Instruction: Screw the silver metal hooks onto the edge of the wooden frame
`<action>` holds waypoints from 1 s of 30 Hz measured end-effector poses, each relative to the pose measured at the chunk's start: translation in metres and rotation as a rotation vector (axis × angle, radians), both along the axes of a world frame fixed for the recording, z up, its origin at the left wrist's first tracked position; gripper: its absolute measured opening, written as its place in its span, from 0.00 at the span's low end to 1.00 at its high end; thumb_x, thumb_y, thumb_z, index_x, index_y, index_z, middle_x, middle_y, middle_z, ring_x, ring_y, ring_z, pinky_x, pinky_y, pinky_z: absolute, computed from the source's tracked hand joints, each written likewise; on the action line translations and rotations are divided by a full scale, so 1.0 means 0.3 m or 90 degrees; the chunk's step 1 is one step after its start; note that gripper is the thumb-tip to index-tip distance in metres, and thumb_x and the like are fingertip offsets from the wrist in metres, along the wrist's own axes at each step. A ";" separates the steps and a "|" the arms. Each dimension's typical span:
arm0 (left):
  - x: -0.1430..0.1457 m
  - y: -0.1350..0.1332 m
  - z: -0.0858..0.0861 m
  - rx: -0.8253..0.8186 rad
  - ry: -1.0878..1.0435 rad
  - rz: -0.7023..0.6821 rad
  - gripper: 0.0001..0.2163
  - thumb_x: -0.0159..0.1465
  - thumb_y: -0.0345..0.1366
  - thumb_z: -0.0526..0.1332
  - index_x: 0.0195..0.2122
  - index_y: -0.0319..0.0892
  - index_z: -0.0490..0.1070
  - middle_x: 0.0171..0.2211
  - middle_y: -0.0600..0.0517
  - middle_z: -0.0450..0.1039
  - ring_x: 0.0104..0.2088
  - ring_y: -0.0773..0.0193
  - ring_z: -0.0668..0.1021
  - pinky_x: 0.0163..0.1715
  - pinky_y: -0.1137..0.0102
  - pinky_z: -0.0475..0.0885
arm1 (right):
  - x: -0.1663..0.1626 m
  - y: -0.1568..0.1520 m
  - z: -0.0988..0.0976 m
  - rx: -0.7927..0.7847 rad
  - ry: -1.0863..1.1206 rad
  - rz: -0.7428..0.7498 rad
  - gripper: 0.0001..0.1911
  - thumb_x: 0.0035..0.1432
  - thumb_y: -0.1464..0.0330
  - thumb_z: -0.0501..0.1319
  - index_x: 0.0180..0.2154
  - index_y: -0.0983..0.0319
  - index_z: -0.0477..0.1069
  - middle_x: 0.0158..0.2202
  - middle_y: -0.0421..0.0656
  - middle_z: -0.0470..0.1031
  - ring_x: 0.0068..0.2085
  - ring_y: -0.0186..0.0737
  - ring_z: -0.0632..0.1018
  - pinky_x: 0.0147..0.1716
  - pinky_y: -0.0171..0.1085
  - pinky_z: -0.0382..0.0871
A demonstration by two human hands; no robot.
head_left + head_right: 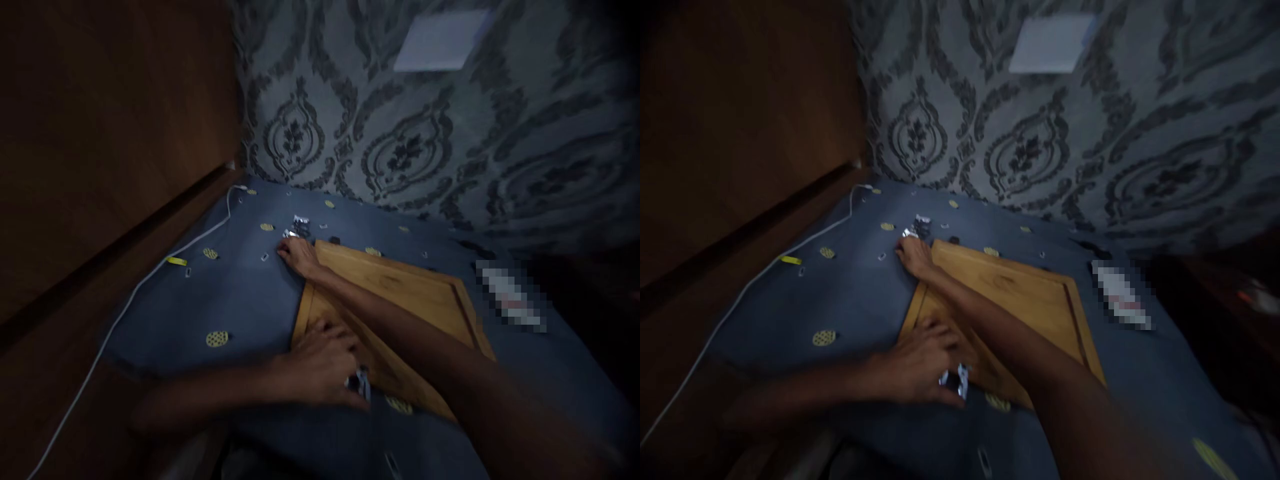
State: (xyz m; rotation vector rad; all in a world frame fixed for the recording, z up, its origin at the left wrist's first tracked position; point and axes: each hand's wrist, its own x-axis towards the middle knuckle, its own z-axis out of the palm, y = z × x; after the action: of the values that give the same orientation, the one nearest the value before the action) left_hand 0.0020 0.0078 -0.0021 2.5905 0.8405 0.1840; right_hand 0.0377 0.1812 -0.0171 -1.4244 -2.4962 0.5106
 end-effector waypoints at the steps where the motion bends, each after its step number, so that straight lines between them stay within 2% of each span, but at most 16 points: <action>1: -0.002 -0.001 0.006 -0.012 0.005 0.003 0.25 0.64 0.56 0.68 0.51 0.39 0.77 0.48 0.44 0.77 0.52 0.49 0.76 0.54 0.56 0.67 | -0.005 -0.004 0.003 -0.004 -0.003 -0.003 0.18 0.71 0.60 0.61 0.57 0.61 0.72 0.57 0.47 0.74 0.54 0.49 0.79 0.51 0.50 0.77; 3: -0.004 0.000 0.010 -0.015 0.000 0.016 0.25 0.64 0.53 0.69 0.54 0.40 0.75 0.51 0.44 0.76 0.53 0.49 0.75 0.56 0.56 0.65 | -0.010 0.001 0.002 -0.020 -0.007 -0.016 0.20 0.69 0.60 0.64 0.58 0.61 0.71 0.58 0.49 0.74 0.53 0.48 0.79 0.51 0.51 0.78; 6: -0.008 0.003 0.007 -0.039 -0.014 0.014 0.24 0.64 0.52 0.69 0.54 0.40 0.75 0.52 0.44 0.76 0.54 0.49 0.75 0.57 0.57 0.64 | -0.012 0.021 -0.006 -0.031 0.003 -0.011 0.19 0.69 0.60 0.64 0.57 0.61 0.71 0.57 0.49 0.74 0.53 0.48 0.79 0.52 0.52 0.77; 9: -0.013 0.000 0.008 -0.047 -0.009 0.015 0.24 0.64 0.52 0.69 0.53 0.39 0.75 0.51 0.45 0.76 0.54 0.50 0.75 0.56 0.58 0.64 | -0.009 0.029 -0.001 -0.032 0.032 0.002 0.09 0.68 0.71 0.62 0.48 0.65 0.76 0.52 0.51 0.78 0.55 0.49 0.77 0.56 0.50 0.71; 10: -0.014 -0.001 0.010 -0.045 -0.007 0.017 0.24 0.64 0.52 0.69 0.53 0.39 0.75 0.50 0.45 0.76 0.54 0.50 0.75 0.56 0.58 0.64 | -0.007 0.029 0.004 -0.030 0.049 0.003 0.08 0.67 0.74 0.61 0.45 0.66 0.77 0.51 0.52 0.79 0.55 0.50 0.77 0.56 0.49 0.69; 12: -0.016 -0.002 0.013 -0.040 -0.005 0.018 0.23 0.64 0.51 0.69 0.53 0.40 0.76 0.50 0.46 0.76 0.54 0.50 0.75 0.56 0.58 0.64 | 0.005 0.025 0.015 -0.026 0.093 -0.004 0.11 0.65 0.78 0.59 0.45 0.66 0.78 0.49 0.52 0.80 0.55 0.50 0.77 0.56 0.46 0.67; 16: -0.017 0.002 0.012 -0.034 -0.006 0.012 0.19 0.65 0.51 0.69 0.49 0.42 0.77 0.46 0.47 0.75 0.52 0.50 0.75 0.54 0.57 0.65 | 0.076 -0.020 0.048 -0.034 0.214 -0.043 0.13 0.63 0.78 0.59 0.47 0.67 0.78 0.47 0.49 0.81 0.50 0.45 0.78 0.53 0.41 0.68; 21: -0.019 0.005 -0.008 -0.011 -0.018 0.017 0.19 0.64 0.51 0.70 0.45 0.40 0.77 0.44 0.47 0.75 0.51 0.50 0.76 0.54 0.56 0.66 | 0.264 -0.215 0.095 -0.085 0.385 -0.075 0.09 0.65 0.73 0.59 0.41 0.66 0.79 0.33 0.42 0.79 0.34 0.36 0.77 0.36 0.35 0.72; 25: -0.023 0.003 -0.019 -0.003 -0.037 0.021 0.19 0.64 0.51 0.70 0.47 0.42 0.77 0.47 0.48 0.76 0.53 0.50 0.75 0.56 0.56 0.66 | 0.420 -0.427 0.102 -0.113 0.513 -0.117 0.10 0.65 0.64 0.62 0.39 0.62 0.79 0.32 0.41 0.78 0.29 0.31 0.75 0.31 0.33 0.72; 27: -0.024 0.003 -0.018 -0.003 -0.038 0.027 0.19 0.64 0.50 0.70 0.48 0.42 0.77 0.49 0.48 0.75 0.54 0.50 0.74 0.56 0.56 0.65 | 0.473 -0.516 0.097 -0.213 0.681 -0.182 0.12 0.57 0.59 0.71 0.35 0.61 0.80 0.31 0.39 0.78 0.28 0.30 0.74 0.32 0.33 0.73; 30: -0.025 0.006 -0.010 -0.007 -0.013 0.026 0.18 0.64 0.51 0.69 0.47 0.43 0.77 0.47 0.48 0.76 0.52 0.51 0.74 0.55 0.55 0.65 | 0.519 -0.610 0.088 -0.319 0.789 -0.242 0.19 0.44 0.54 0.78 0.31 0.60 0.81 0.28 0.38 0.78 0.26 0.30 0.74 0.30 0.32 0.73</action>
State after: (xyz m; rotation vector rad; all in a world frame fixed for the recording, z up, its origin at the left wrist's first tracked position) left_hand -0.0055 0.0096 -0.0052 2.5575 0.8849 0.2173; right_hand 0.1933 -0.0017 0.0093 -1.0880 -1.1280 1.4272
